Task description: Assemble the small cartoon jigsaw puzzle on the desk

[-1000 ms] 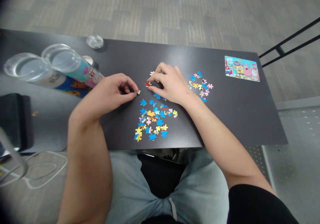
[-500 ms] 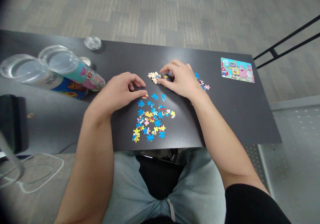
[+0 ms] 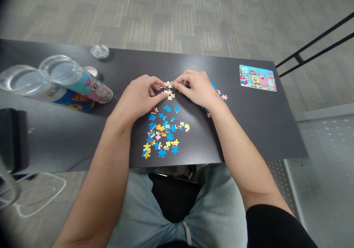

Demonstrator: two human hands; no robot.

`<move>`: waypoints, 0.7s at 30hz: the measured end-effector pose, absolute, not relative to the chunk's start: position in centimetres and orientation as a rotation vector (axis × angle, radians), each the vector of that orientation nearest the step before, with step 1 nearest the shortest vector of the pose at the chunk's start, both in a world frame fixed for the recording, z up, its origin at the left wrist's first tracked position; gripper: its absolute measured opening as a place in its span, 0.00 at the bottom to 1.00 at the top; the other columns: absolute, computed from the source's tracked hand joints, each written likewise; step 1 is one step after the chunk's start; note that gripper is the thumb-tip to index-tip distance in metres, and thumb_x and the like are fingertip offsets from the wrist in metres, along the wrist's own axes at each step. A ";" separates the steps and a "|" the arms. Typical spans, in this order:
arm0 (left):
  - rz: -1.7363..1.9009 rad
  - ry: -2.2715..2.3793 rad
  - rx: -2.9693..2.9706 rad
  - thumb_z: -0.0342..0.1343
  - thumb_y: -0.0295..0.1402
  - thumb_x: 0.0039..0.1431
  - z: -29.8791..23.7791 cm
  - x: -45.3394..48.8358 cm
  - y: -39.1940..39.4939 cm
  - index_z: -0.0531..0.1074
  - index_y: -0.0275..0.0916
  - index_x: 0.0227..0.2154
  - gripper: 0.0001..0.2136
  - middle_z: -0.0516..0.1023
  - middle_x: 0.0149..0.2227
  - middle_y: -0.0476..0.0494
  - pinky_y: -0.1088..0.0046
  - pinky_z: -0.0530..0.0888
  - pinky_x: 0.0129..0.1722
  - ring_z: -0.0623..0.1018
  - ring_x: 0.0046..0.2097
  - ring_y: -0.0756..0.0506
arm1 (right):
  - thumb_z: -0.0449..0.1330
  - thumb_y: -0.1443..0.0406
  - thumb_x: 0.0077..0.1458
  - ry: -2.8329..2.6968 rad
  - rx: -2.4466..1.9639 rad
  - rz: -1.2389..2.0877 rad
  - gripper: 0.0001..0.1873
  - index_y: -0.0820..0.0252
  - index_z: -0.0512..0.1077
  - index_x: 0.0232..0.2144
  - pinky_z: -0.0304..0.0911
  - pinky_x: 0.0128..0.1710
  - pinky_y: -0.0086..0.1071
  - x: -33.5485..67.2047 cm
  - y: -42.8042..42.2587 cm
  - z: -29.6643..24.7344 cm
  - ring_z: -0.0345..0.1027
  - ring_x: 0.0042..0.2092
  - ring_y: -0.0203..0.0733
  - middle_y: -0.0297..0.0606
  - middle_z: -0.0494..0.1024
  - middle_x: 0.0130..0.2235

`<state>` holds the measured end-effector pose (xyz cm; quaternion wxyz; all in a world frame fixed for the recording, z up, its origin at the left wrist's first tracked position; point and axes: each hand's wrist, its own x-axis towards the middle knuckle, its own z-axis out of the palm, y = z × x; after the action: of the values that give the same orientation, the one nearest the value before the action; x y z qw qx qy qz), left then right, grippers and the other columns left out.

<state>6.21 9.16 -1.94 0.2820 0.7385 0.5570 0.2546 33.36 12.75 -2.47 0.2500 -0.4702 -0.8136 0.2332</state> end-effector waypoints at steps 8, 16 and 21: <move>0.558 1.554 2.031 0.76 0.36 0.76 -1.2 6.2 9.4 0.96 0.48 0.52 0.07 0.93 0.56 0.41 0.52 0.84 0.55 0.87 0.46 0.38 | 0.80 0.42 0.72 -2.071 -1.332 0.671 0.15 0.42 0.95 0.45 0.81 0.51 0.55 35.9 13.8 -1.9 0.82 0.44 0.58 0.40 0.94 0.46; 0.525 1.639 2.034 0.68 0.34 0.84 -1.2 6.0 9.9 0.94 0.44 0.54 0.08 0.93 0.55 0.41 0.55 0.80 0.55 0.88 0.50 0.36 | 0.74 0.58 0.74 -2.241 -1.391 0.652 0.05 0.43 0.93 0.45 0.79 0.58 0.56 38.6 14.4 -1.3 0.82 0.47 0.57 0.40 0.93 0.51; 0.570 1.627 1.932 0.69 0.34 0.87 -0.8 5.8 9.7 0.92 0.44 0.53 0.06 0.94 0.52 0.47 0.61 0.76 0.52 0.84 0.48 0.40 | 0.72 0.63 0.78 -2.227 -1.417 0.529 0.08 0.47 0.91 0.54 0.79 0.59 0.53 38.6 14.9 -2.4 0.79 0.45 0.53 0.41 0.92 0.55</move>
<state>5.79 9.74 -0.78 0.2728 0.7178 0.6046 0.2118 38.59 14.86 -2.40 0.2230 -0.5131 -0.8064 0.1914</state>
